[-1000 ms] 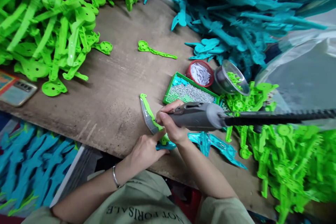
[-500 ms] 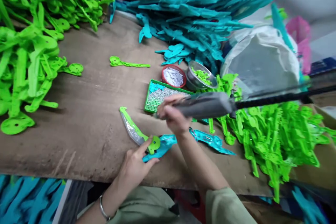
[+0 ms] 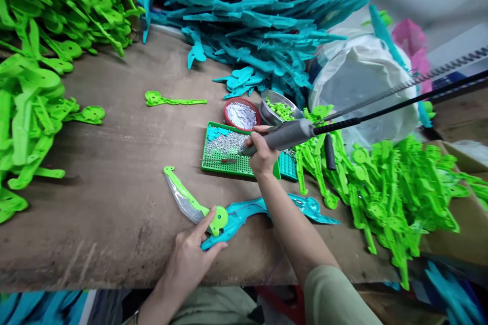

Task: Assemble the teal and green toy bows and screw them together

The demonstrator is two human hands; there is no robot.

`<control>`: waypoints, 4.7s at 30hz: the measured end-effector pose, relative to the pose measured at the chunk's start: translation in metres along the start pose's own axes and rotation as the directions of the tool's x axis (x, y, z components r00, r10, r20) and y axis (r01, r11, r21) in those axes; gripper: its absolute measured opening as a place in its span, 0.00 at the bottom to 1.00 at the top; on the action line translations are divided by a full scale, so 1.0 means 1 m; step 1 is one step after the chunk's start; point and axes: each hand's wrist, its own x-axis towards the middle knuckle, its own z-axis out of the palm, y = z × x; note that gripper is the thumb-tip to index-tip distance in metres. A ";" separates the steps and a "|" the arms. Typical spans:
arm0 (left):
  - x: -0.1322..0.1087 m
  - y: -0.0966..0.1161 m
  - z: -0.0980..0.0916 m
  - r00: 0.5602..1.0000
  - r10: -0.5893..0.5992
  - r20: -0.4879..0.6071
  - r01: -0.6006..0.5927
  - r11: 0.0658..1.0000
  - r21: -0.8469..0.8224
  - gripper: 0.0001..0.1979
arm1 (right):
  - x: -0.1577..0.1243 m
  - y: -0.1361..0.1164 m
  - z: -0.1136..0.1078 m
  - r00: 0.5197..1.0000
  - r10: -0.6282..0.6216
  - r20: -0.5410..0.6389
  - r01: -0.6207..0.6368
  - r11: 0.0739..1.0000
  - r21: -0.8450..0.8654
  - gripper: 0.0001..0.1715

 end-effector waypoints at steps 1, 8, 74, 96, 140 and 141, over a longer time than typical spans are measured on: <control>0.000 0.000 0.000 1.000 -0.001 -0.001 0.001 1.000 0.004 0.35 | 0.000 -0.001 0.000 1.000 0.003 0.001 -0.003 1.000 0.008 0.12; 0.001 -0.001 0.000 1.000 0.012 -0.006 -0.012 1.000 -0.001 0.35 | 0.002 -0.001 0.000 0.997 0.034 0.069 -0.037 0.998 0.044 0.12; 0.008 0.012 -0.005 0.944 -0.249 0.219 0.248 0.968 0.031 0.41 | -0.071 -0.030 0.132 0.694 0.146 0.706 -0.206 0.979 0.000 0.11; -0.015 0.002 -0.033 0.975 0.211 -0.067 -0.127 0.782 0.611 0.43 | -0.068 -0.092 -0.020 0.902 0.205 0.380 -0.155 0.975 -0.157 0.21; -0.004 -0.033 -0.131 0.821 0.479 0.311 -0.527 0.427 0.735 0.36 | 0.013 0.001 -0.196 0.992 0.109 0.061 0.007 0.440 -0.898 0.27; -0.004 -0.028 -0.127 0.827 0.478 0.296 -0.513 0.429 0.743 0.36 | 0.012 -0.007 -0.199 0.993 0.107 0.045 -0.007 0.441 -0.897 0.28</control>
